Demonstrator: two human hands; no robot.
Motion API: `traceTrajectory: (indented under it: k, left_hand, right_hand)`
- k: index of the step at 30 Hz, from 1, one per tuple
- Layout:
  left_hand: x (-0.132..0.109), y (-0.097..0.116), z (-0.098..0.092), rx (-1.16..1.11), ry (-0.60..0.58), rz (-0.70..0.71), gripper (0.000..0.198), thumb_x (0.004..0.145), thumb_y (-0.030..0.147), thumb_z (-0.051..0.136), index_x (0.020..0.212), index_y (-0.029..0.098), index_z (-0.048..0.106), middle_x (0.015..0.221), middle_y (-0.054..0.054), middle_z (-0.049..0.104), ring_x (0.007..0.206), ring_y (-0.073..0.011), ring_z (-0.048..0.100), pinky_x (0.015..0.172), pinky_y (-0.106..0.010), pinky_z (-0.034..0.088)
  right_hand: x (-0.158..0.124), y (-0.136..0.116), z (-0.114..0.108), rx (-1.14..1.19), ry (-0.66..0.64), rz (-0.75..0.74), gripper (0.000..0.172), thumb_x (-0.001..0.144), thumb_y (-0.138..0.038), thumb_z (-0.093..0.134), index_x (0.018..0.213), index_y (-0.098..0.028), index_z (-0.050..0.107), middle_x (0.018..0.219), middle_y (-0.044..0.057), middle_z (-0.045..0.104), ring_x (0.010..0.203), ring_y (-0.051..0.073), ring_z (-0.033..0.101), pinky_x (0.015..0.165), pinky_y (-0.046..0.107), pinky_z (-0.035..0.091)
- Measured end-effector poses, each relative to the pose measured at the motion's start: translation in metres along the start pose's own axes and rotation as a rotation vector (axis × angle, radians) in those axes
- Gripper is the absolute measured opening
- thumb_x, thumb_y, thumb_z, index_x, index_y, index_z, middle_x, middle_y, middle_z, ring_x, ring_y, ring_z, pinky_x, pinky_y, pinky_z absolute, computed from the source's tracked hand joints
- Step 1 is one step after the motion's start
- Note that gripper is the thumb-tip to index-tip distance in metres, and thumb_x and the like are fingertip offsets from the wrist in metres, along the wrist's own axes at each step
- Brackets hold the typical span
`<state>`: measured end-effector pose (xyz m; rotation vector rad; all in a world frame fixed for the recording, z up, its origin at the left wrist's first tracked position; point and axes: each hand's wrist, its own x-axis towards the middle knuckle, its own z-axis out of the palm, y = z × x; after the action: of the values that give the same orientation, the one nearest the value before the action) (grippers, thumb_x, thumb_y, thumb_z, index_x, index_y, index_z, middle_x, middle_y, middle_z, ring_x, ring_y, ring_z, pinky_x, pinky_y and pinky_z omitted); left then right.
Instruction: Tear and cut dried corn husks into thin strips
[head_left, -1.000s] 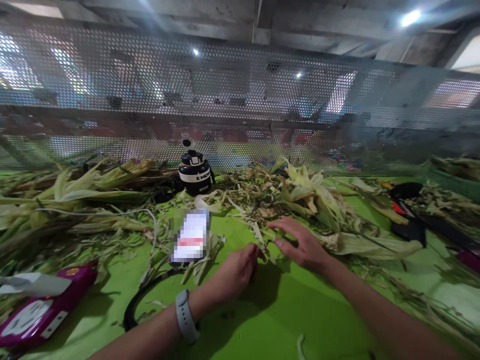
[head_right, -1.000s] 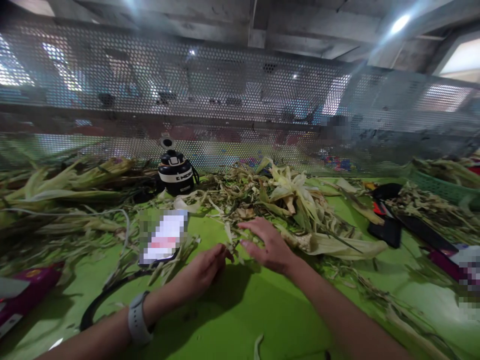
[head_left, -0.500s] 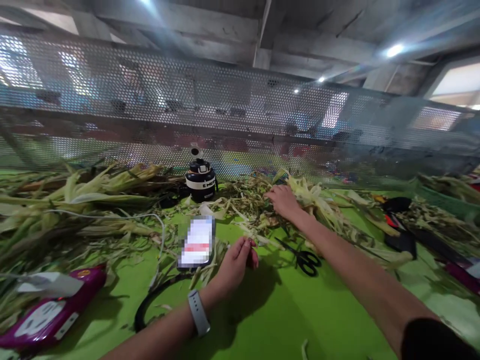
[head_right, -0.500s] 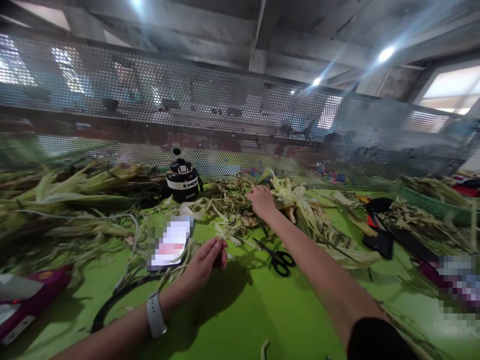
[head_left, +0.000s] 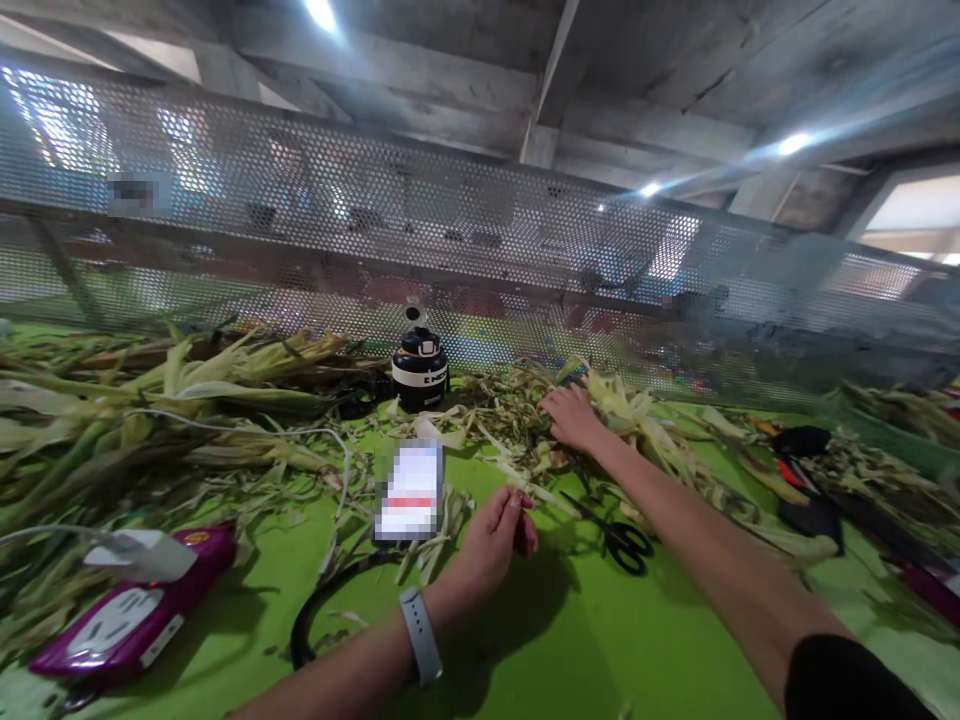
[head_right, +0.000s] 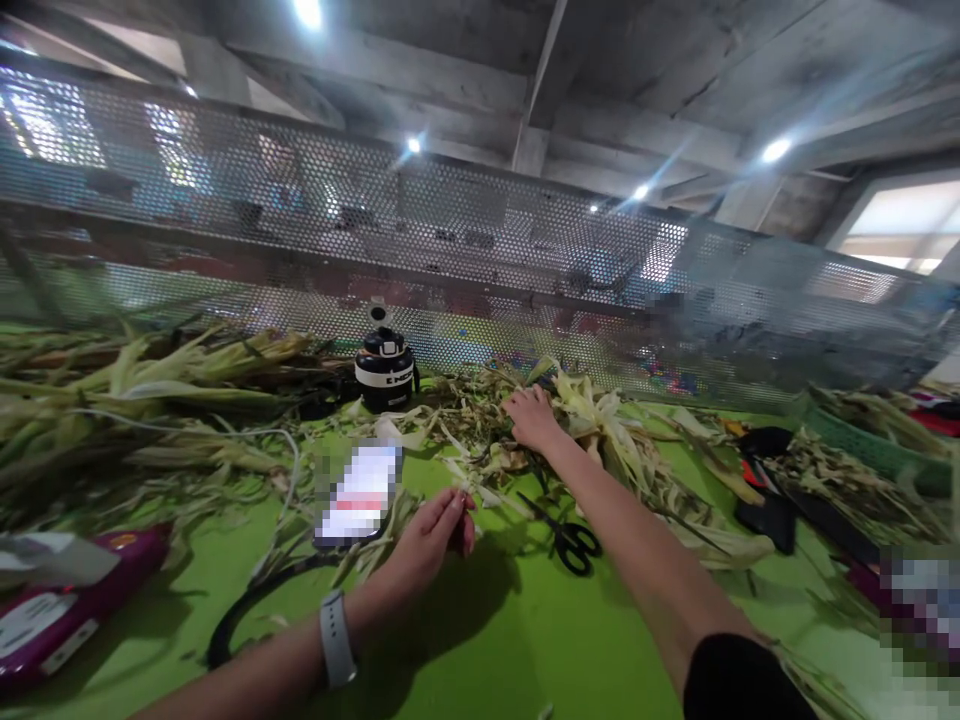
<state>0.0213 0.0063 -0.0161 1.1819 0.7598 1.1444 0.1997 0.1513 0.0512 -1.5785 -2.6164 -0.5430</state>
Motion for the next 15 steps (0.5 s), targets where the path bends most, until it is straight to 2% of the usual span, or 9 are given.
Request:
traceTrajectory:
  k: [3, 8, 11, 15]
  left_hand:
    - [0.0, 0.001, -0.001, 0.019, 0.004, 0.005, 0.036, 0.082, 0.056, 0.047, 0.078, 0.02, 0.047, 0.053, 0.004, 0.053, 0.048, -0.0121, 0.048, 0.052, -0.025, 0.039]
    - [0.002, -0.001, -0.001, 0.009, 0.011, 0.015, 0.038, 0.08, 0.058, 0.048, 0.078, 0.02, 0.046, 0.052, 0.004, 0.052, 0.046, -0.0118, 0.047, 0.05, -0.025, 0.038]
    - [0.003, -0.002, 0.0, -0.013, 0.018, -0.002, 0.041, 0.078, 0.06, 0.049, 0.079, 0.019, 0.048, 0.052, 0.004, 0.053, 0.047, -0.0115, 0.048, 0.05, -0.025, 0.038]
    - [0.004, 0.001, -0.001, -0.056, 0.035, -0.039, 0.045, 0.074, 0.064, 0.053, 0.078, 0.019, 0.049, 0.052, 0.005, 0.053, 0.047, -0.0111, 0.047, 0.049, -0.025, 0.037]
  right_hand:
    - [-0.002, -0.003, 0.003, 0.021, 0.021, -0.036, 0.036, 0.071, -0.005, 0.056, 0.104, -0.015, 0.062, 0.112, 0.013, 0.062, 0.11, 0.026, 0.048, 0.106, 0.044, 0.016]
    - [-0.004, 0.0, 0.0, 0.13, 0.092, -0.027, 0.017, 0.075, -0.009, 0.058, 0.086, -0.017, 0.068, 0.1, 0.01, 0.067, 0.104, 0.025, 0.053, 0.105, 0.044, 0.019]
    - [-0.001, 0.01, -0.014, 0.231, 0.182, 0.052, 0.015, 0.078, -0.011, 0.055, 0.079, -0.017, 0.068, 0.091, 0.009, 0.069, 0.096, 0.024, 0.057, 0.099, 0.045, 0.028]
    - [0.002, 0.029, -0.044, 0.41, 0.327, 0.17, 0.014, 0.079, -0.017, 0.052, 0.08, -0.017, 0.066, 0.087, 0.008, 0.07, 0.085, 0.021, 0.061, 0.081, 0.035, 0.044]
